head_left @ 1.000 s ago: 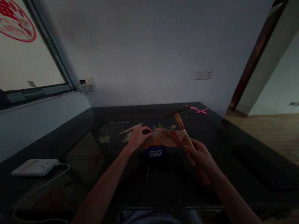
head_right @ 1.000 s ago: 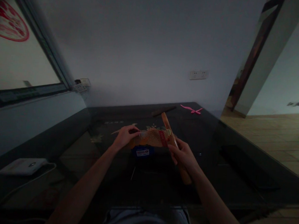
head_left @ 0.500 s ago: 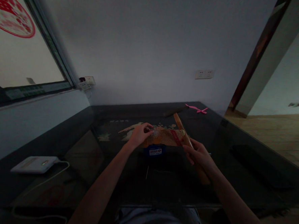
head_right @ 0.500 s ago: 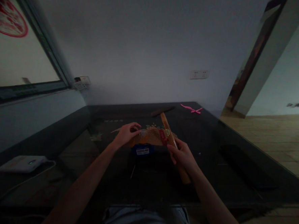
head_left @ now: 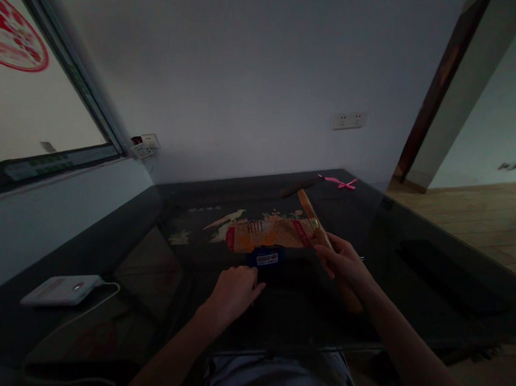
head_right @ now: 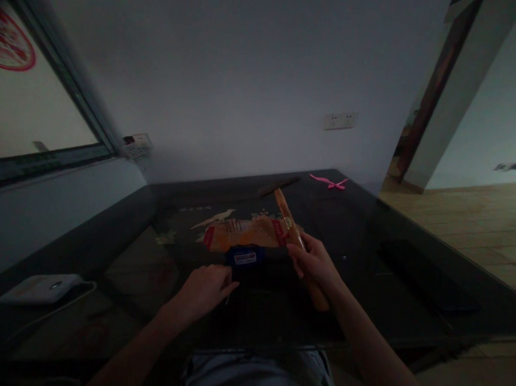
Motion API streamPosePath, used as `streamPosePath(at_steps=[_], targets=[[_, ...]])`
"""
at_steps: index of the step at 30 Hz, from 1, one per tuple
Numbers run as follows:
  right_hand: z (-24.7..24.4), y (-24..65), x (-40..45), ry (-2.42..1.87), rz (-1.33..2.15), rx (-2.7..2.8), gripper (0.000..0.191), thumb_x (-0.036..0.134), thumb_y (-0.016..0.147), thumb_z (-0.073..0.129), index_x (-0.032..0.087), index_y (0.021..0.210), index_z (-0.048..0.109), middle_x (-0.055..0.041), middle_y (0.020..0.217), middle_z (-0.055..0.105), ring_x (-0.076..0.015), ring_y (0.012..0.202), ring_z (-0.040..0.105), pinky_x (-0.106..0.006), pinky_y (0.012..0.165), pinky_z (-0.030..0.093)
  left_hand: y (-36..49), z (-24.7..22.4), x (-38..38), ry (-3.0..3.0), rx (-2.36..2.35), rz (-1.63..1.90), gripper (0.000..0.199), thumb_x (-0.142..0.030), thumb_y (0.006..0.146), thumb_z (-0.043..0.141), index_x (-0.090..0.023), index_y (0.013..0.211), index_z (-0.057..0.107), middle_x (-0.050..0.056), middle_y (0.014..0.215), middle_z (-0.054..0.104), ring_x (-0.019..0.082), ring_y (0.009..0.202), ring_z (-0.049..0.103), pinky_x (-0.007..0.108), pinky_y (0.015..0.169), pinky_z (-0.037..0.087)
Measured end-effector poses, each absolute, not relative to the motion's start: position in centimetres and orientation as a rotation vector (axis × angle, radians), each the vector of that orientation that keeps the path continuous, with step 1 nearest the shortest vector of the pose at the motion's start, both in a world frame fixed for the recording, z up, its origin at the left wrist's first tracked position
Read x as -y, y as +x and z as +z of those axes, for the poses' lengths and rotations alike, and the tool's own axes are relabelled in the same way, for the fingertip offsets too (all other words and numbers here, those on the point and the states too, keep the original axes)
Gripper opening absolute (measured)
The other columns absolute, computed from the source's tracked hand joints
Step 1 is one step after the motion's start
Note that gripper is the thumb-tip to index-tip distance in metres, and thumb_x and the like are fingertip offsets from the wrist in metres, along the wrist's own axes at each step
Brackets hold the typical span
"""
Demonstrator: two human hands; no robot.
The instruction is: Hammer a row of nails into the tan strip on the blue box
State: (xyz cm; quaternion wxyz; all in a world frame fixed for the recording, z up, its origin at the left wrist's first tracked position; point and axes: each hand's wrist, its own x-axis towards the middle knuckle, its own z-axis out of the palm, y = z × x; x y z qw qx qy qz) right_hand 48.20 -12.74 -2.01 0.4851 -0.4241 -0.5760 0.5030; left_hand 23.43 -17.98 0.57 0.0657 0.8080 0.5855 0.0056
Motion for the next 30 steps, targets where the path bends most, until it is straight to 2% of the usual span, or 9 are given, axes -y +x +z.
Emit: streamPosePath(at_steps=[3, 8, 13, 19, 24, 30], targets=[[-1.9, 48.2, 12.8, -1.041, 1.215, 1.403, 0.035, 0.038, 0.074, 0.060, 0.014, 0.100, 0.054, 0.0081, 0.048, 0.046, -0.0048, 0.029, 0.036, -0.018, 0.030, 0.024, 23.6, -0.7, 17.8, 2.410, -1.862, -0.165, 0.022, -0.033, 0.082, 0.050, -0.016, 0.081, 0.064, 0.011, 0.084, 0.066, 0.025, 0.077, 0.064, 0.031, 0.064, 0.046], [-1.8, 48.1, 12.9, -1.055, 1.229, 1.384, 0.035, 0.038, 0.073, 0.060, 0.014, 0.098, 0.055, 0.0077, 0.048, 0.046, -0.0048, 0.030, 0.037, -0.018, 0.030, 0.025, 23.3, -1.4, 17.6, 2.455, -1.845, -0.237, 0.018, -0.024, 0.080, 0.050, -0.016, 0.086, 0.065, 0.012, 0.087, 0.067, 0.026, 0.082, 0.065, 0.033, 0.068, 0.048], [-1.7, 48.2, 12.8, -1.047, 1.238, 1.396, 0.037, 0.038, 0.073, 0.060, 0.014, 0.100, 0.054, 0.0077, 0.048, 0.046, -0.0053, 0.030, 0.037, -0.019, 0.031, 0.026, 22.7, -2.0, 17.2, 2.475, -1.899, -0.289, 0.025, -0.014, 0.080, 0.041, -0.014, 0.086, 0.066, 0.015, 0.087, 0.068, 0.028, 0.079, 0.066, 0.036, 0.065, 0.049], [-1.3, 48.1, 13.0, -1.065, 1.238, 1.402, 0.038, 0.038, 0.073, 0.060, 0.014, 0.101, 0.054, 0.0084, 0.046, 0.045, -0.0055, 0.030, 0.037, -0.019, 0.031, 0.025, 22.0, -2.4, 16.9, 2.479, -1.897, -0.298, 0.024, -0.010, 0.078, 0.042, -0.013, 0.084, 0.065, 0.015, 0.085, 0.068, 0.027, 0.078, 0.066, 0.033, 0.063, 0.048], [-1.5, 48.1, 12.9, -1.055, 1.221, 1.407, 0.038, 0.038, 0.073, 0.060, 0.014, 0.102, 0.054, 0.0073, 0.051, 0.046, -0.0047, 0.031, 0.037, -0.019, 0.031, 0.024, 21.5, -0.9, 17.1, 2.478, -1.745, -0.140, 0.022, -0.011, 0.073, 0.046, -0.018, 0.087, 0.063, 0.008, 0.084, 0.068, 0.021, 0.075, 0.064, 0.027, 0.063, 0.044], [-1.8, 48.1, 12.8, -1.056, 1.230, 1.390, 0.039, 0.038, 0.073, 0.060, 0.014, 0.104, 0.054, 0.0077, 0.048, 0.046, -0.0053, 0.030, 0.036, -0.019, 0.031, 0.025, 21.5, 3.0, 17.6, 2.407, -1.266, 0.191, 0.024, -0.013, 0.073, 0.051, -0.020, 0.091, 0.065, 0.002, 0.079, 0.066, 0.013, 0.071, 0.060, 0.020, 0.065, 0.042]])
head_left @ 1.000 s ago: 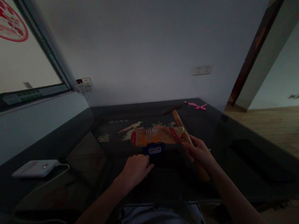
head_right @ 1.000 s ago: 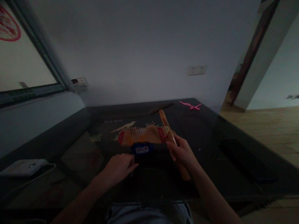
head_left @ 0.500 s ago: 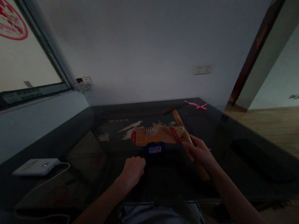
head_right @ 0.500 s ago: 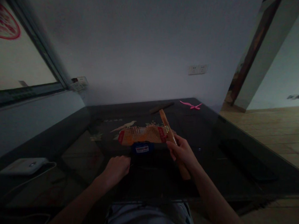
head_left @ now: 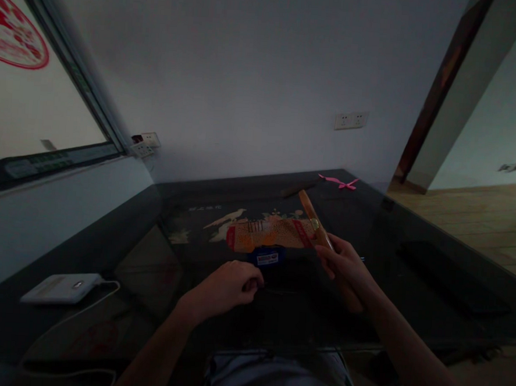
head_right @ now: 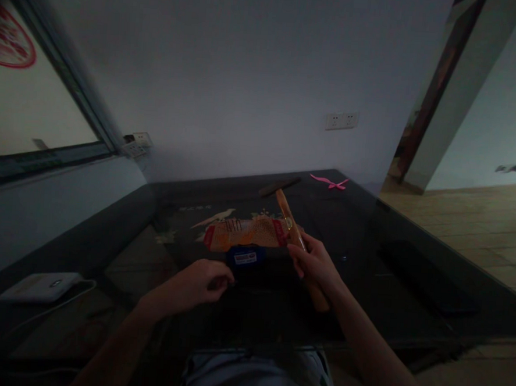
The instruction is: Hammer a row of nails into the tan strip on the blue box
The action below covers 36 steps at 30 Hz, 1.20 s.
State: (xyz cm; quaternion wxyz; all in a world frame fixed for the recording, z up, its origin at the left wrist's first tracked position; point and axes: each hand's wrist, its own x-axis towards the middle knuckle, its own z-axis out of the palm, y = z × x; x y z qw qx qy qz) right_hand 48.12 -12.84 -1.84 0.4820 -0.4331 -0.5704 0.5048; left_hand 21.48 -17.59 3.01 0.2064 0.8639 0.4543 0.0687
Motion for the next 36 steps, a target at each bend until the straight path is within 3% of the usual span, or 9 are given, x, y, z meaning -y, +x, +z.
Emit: streamPosePath(at_steps=[7, 14, 25, 36], targets=[[-1.8, 48.1, 12.9, -1.057, 1.242, 1.373, 0.040, 0.038, 0.073, 0.061, 0.014, 0.104, 0.053, 0.0085, 0.048, 0.044, -0.0049, 0.030, 0.035, -0.018, 0.031, 0.025, 22.7, 6.2, 13.8, 2.349, -1.033, 0.747, 0.012, -0.025, 0.075, 0.060, -0.017, 0.083, 0.065, 0.002, 0.081, 0.067, 0.014, 0.076, 0.061, 0.024, 0.074, 0.047], [-2.5, 48.4, 12.5, -1.043, 1.223, 1.412, 0.041, 0.038, 0.075, 0.059, 0.015, 0.108, 0.053, 0.0079, 0.046, 0.046, -0.0059, 0.030, 0.036, -0.019, 0.031, 0.025, 23.5, 4.0, 7.1, 2.291, -1.255, 1.283, 0.009, -0.024, 0.076, 0.059, -0.016, 0.079, 0.063, 0.003, 0.081, 0.066, 0.014, 0.078, 0.061, 0.027, 0.077, 0.048], [-2.3, 48.2, 12.7, -1.040, 1.241, 1.402, 0.038, 0.036, 0.075, 0.060, 0.015, 0.105, 0.051, 0.0086, 0.048, 0.046, -0.0051, 0.029, 0.037, -0.018, 0.030, 0.025, 22.8, 1.3, 5.2, 2.293, -1.297, 1.171, 0.008, -0.021, 0.075, 0.059, -0.016, 0.080, 0.061, 0.001, 0.077, 0.064, 0.013, 0.071, 0.060, 0.024, 0.068, 0.046], [-2.1, 48.0, 12.9, -1.057, 1.229, 1.425, 0.038, 0.038, 0.074, 0.059, 0.013, 0.103, 0.053, 0.0089, 0.045, 0.045, -0.0052, 0.029, 0.036, -0.018, 0.030, 0.025, 22.8, 0.6, 5.1, 2.287, -1.255, 1.082, 0.009, -0.023, 0.075, 0.059, -0.015, 0.080, 0.061, 0.002, 0.076, 0.064, 0.013, 0.071, 0.060, 0.025, 0.069, 0.047]])
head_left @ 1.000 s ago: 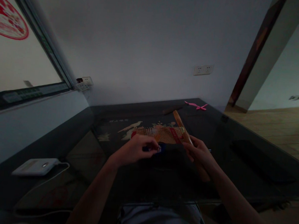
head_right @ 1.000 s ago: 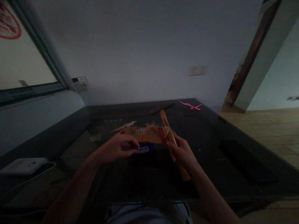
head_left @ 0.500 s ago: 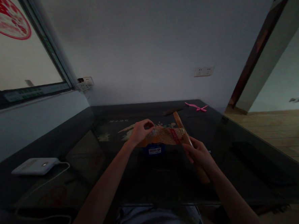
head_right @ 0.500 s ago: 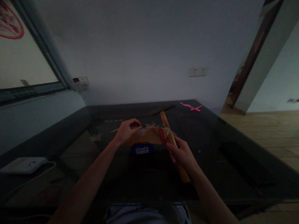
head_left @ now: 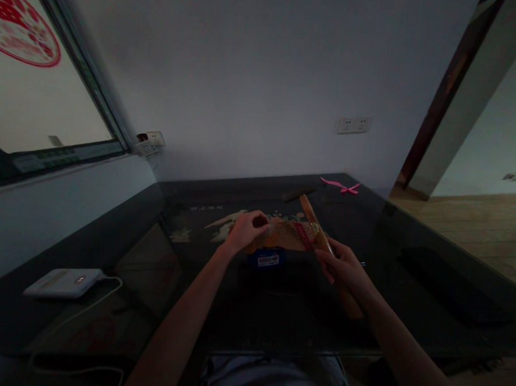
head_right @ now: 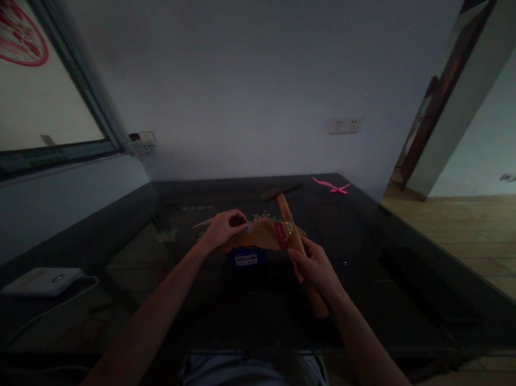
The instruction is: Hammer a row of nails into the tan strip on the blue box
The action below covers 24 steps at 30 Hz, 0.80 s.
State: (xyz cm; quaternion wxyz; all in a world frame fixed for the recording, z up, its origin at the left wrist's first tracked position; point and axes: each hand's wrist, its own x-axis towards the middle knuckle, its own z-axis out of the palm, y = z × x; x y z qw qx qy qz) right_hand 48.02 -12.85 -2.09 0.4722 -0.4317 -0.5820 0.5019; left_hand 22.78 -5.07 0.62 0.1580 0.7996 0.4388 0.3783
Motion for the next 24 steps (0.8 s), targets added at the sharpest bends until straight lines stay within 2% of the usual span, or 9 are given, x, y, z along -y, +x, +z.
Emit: streamPosePath(at_steps=[7, 24], targets=[[-1.93, 47.93, 13.00, -1.074, 1.239, 1.411, 0.044, 0.039, 0.073, 0.060, 0.013, 0.108, 0.051, 0.0089, 0.048, 0.045, -0.0053, 0.030, 0.037, -0.019, 0.031, 0.027, 22.86, 0.64, 5.14, 2.254, -1.253, 1.088, 0.006, -0.020, 0.074, 0.060, -0.015, 0.077, 0.062, 0.002, 0.077, 0.065, 0.014, 0.073, 0.060, 0.026, 0.070, 0.047], [-1.30, 47.63, 13.41, -1.205, 1.144, 1.571, 0.040, 0.042, 0.076, 0.054, 0.013, 0.104, 0.053, 0.0071, 0.050, 0.046, -0.0068, 0.033, 0.039, -0.020, 0.034, 0.030, 22.96, 0.76, 5.32, 2.177, -1.267, 1.076, 0.005, -0.018, 0.072, 0.062, -0.013, 0.074, 0.063, 0.003, 0.076, 0.066, 0.014, 0.071, 0.061, 0.025, 0.069, 0.047]])
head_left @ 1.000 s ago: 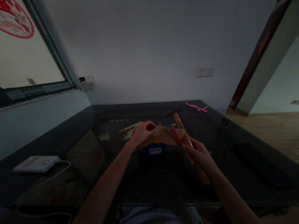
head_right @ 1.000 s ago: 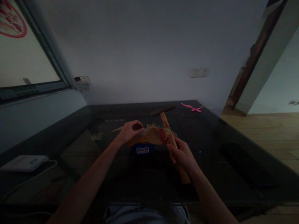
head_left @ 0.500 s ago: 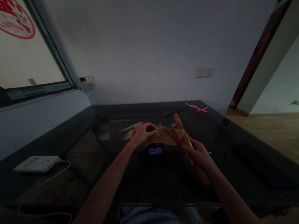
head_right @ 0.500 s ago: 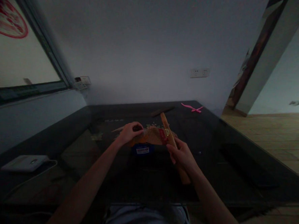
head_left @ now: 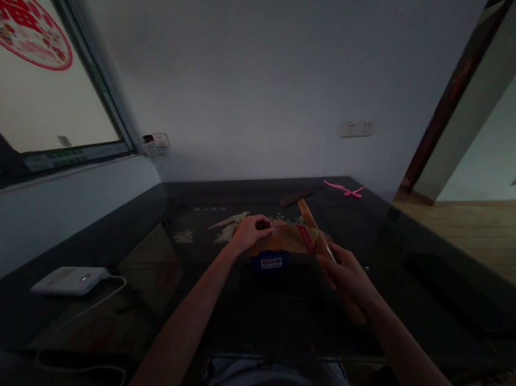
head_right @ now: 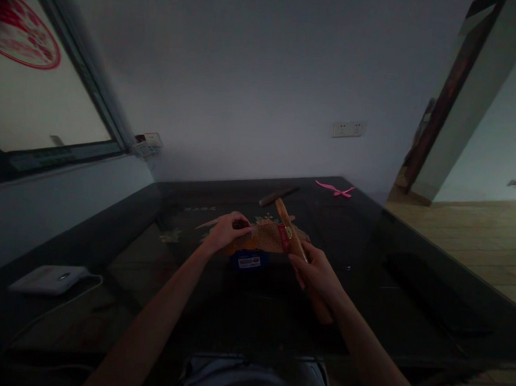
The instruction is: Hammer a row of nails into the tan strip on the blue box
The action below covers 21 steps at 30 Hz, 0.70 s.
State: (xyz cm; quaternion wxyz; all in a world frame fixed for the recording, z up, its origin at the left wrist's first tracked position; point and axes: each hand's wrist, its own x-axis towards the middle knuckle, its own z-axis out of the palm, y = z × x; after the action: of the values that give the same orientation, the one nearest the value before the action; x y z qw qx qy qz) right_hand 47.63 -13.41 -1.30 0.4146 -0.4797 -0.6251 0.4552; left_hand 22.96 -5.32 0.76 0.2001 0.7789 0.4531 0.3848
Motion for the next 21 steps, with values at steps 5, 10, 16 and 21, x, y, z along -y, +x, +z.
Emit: streamPosePath(at_steps=[5, 10, 16, 21], targets=[[0.6, 48.3, 13.3, -1.208, 1.093, 1.730, 0.048, 0.043, 0.077, 0.053, 0.013, 0.115, 0.050, 0.0080, 0.050, 0.043, -0.0073, 0.035, 0.039, -0.019, 0.034, 0.032, 22.9, 0.6, 5.2, 2.188, -1.296, 1.081, 0.009, -0.021, 0.071, 0.064, -0.013, 0.074, 0.065, 0.004, 0.075, 0.067, 0.014, 0.070, 0.061, 0.025, 0.068, 0.046], [4.9, 49.3, 13.3, -1.233, 1.078, 1.937, 0.042, 0.045, 0.078, 0.054, 0.014, 0.106, 0.053, 0.0068, 0.054, 0.042, -0.0069, 0.036, 0.040, -0.019, 0.033, 0.034, 22.8, 0.4, 4.9, 2.194, -1.319, 1.056, 0.010, -0.022, 0.071, 0.064, -0.012, 0.074, 0.067, 0.004, 0.075, 0.068, 0.015, 0.071, 0.061, 0.025, 0.068, 0.046], [7.8, 49.6, 12.9, -1.310, 0.967, 2.230, 0.031, 0.043, 0.080, 0.051, 0.015, 0.092, 0.055, 0.0047, 0.058, 0.047, -0.0072, 0.036, 0.045, -0.019, 0.033, 0.036, 22.8, 0.1, 4.6, 2.165, -1.332, 1.054, 0.009, -0.020, 0.071, 0.065, -0.013, 0.076, 0.067, 0.004, 0.076, 0.069, 0.015, 0.071, 0.062, 0.026, 0.071, 0.046], [8.4, 49.4, 12.8, -1.331, 0.928, 2.249, 0.032, 0.042, 0.080, 0.050, 0.014, 0.095, 0.054, 0.0040, 0.058, 0.048, -0.0072, 0.034, 0.045, -0.019, 0.031, 0.034, 22.7, 0.1, 4.8, 2.160, -1.334, 1.048, 0.009, -0.020, 0.071, 0.065, -0.013, 0.075, 0.067, 0.004, 0.076, 0.069, 0.015, 0.072, 0.062, 0.025, 0.070, 0.046]])
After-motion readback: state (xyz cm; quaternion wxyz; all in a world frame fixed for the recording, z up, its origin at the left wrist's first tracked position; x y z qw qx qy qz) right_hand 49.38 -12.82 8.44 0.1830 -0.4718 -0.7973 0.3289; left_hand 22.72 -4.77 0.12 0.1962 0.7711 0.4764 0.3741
